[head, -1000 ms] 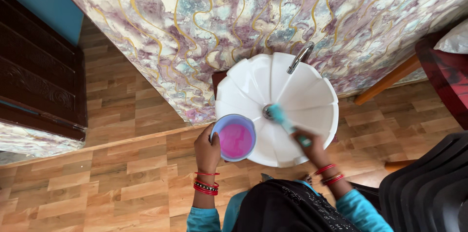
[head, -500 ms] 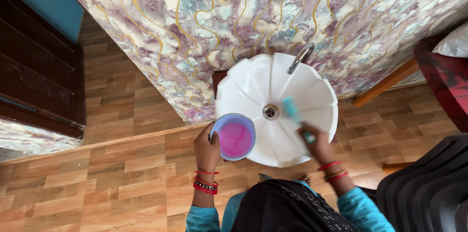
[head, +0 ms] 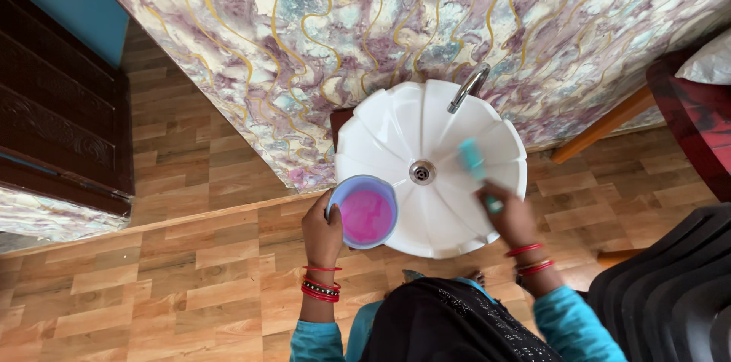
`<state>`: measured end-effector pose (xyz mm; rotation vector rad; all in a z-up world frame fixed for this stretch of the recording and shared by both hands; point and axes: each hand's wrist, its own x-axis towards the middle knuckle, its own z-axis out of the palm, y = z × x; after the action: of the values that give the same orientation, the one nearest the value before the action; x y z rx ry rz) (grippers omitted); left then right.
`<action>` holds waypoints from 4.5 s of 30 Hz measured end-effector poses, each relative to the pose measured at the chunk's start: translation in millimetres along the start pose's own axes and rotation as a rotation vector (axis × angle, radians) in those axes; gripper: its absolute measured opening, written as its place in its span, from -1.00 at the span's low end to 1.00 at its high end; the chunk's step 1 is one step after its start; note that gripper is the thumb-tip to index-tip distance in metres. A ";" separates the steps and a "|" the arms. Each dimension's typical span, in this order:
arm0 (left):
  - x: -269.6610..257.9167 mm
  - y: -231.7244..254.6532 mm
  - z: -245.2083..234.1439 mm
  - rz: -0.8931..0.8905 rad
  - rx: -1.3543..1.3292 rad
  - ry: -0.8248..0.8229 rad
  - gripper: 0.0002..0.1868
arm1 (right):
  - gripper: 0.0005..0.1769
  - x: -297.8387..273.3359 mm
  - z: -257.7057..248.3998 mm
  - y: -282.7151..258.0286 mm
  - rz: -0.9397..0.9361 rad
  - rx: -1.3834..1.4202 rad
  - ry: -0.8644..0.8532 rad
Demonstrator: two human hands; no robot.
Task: The person scrubs the inside of a white pedestal sink using a blue brush and a pink cleaning solution from a cup. They repeatedly dip the brush into the solution and scrub the basin surface.
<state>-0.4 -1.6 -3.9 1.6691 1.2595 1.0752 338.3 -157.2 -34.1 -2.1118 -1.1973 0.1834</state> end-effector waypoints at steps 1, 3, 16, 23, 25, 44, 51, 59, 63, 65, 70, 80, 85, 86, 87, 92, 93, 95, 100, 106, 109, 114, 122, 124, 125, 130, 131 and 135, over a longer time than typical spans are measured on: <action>0.2 -0.2 0.2 -0.020 0.005 -0.007 -0.63 | -0.82 -7.4 15.8 -5.6 -0.104 0.124 -0.050; 0.8 0.3 0.5 -0.062 0.015 -0.019 -0.63 | -0.78 -16.7 32.8 -13.3 -0.158 0.249 -0.148; 1.0 -3.4 0.9 -0.064 0.038 -0.013 -0.63 | -0.82 -8.7 -24.5 7.0 0.046 -0.023 -0.056; 1.8 -9.2 3.4 -0.042 0.072 -0.007 -0.63 | -0.74 -27.2 28.2 -8.7 -0.212 0.298 -0.159; 1.0 -8.9 3.3 -0.040 0.063 -0.005 -0.63 | -0.67 -17.1 3.0 2.0 0.060 0.085 -0.102; 0.4 2.3 0.1 -0.074 0.032 -0.024 -0.63 | -0.69 -17.3 -34.7 -33.3 0.151 0.136 -0.487; 1.2 -3.4 2.8 -0.001 0.032 -0.008 -0.64 | -0.69 -10.9 -15.5 -13.8 0.023 0.303 -0.409; 1.4 -0.8 2.2 -0.037 0.021 -0.024 -0.63 | -0.66 -17.6 -1.3 -38.7 -0.021 0.262 -0.330; 1.7 -6.1 4.0 -0.041 0.018 -0.007 -0.63 | -0.68 -22.0 -46.2 -30.7 0.089 0.246 -0.497; 2.1 -8.8 4.0 -0.019 0.033 -0.004 -0.64 | -0.70 -21.2 -41.4 -25.4 0.103 0.302 -0.466; 2.6 -7.4 5.4 -0.008 0.054 -0.023 -0.64 | -0.72 -16.4 22.9 -28.4 0.035 0.370 -0.254; 3.8 -6.3 3.7 -0.039 0.084 -0.037 -0.62 | -0.76 -41.7 -21.1 -77.3 -0.048 0.307 -0.463; 4.0 -19.3 4.8 0.110 0.188 -0.004 -0.65 | -0.71 -28.8 12.8 -72.9 -0.017 0.295 -0.389; 4.4 -21.5 4.6 0.116 0.219 0.005 -0.66 | -0.71 -28.6 17.8 -72.4 -0.001 0.281 -0.355; 4.0 -23.8 5.6 0.125 0.250 0.007 -0.66 | -0.71 -29.6 20.7 -70.6 -0.017 0.320 -0.352; 4.9 -29.8 5.4 0.119 0.242 -0.014 -0.66 | -0.73 -39.5 25.1 -75.5 0.019 0.510 -0.391; 5.7 -28.9 5.6 0.131 0.222 -0.009 -0.65 | -0.72 -43.1 25.1 -79.4 -0.011 0.530 -0.393; 4.6 -23.4 6.8 0.109 0.185 -0.019 -0.66 | -0.70 -49.5 24.5 -88.1 -0.071 0.568 -0.401; 2.7 5.6 12.1 0.079 0.088 -0.062 -0.68 | -0.64 -57.9 23.2 -94.2 0.051 0.616 -0.543; 10.6 44.2 44.0 0.195 0.076 -0.035 -0.66 | -0.40 -44.1 28.7 -68.8 0.253 0.836 -0.617; 3.5 53.9 75.0 0.231 0.105 0.019 -0.62 | -0.21 -26.4 21.8 -55.2 0.309 0.858 -0.656; -7.6 73.9 126.8 0.159 0.071 0.120 -0.56 | -0.15 12.8 -5.7 -55.0 0.528 0.882 -0.710; -36.4 102.2 204.5 0.050 -0.023 0.238 -0.45 | -0.42 47.9 -27.6 3.5 0.539 0.857 -0.698; -44.0 113.0 220.8 0.062 -0.055 0.264 -0.41 | -0.47 53.7 -22.2 24.0 0.545 0.881 -0.682; -47.8 118.7 227.9 0.074 -0.073 0.275 -0.40 | -0.50 55.5 -20.6 33.0 0.551 0.893 -0.672; -59.4 139.1 248.4 0.057 -0.158 0.261 -0.43 | -0.55 75.3 -34.5 59.4 0.658 0.909 -0.653; -62.0 139.8 252.3 -0.057 -0.227 0.211 -0.45 | -0.56 80.8 -39.7 61.9 0.650 0.929 -0.662; -81.7 117.6 272.0 -0.050 -0.473 0.302 -0.57 | -0.63 93.5 -54.6 60.1 0.748 0.956 -0.659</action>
<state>279.0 -130.0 -4.1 1.1437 1.1080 1.4994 457.0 -129.7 -11.8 -1.5068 -0.3670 1.5365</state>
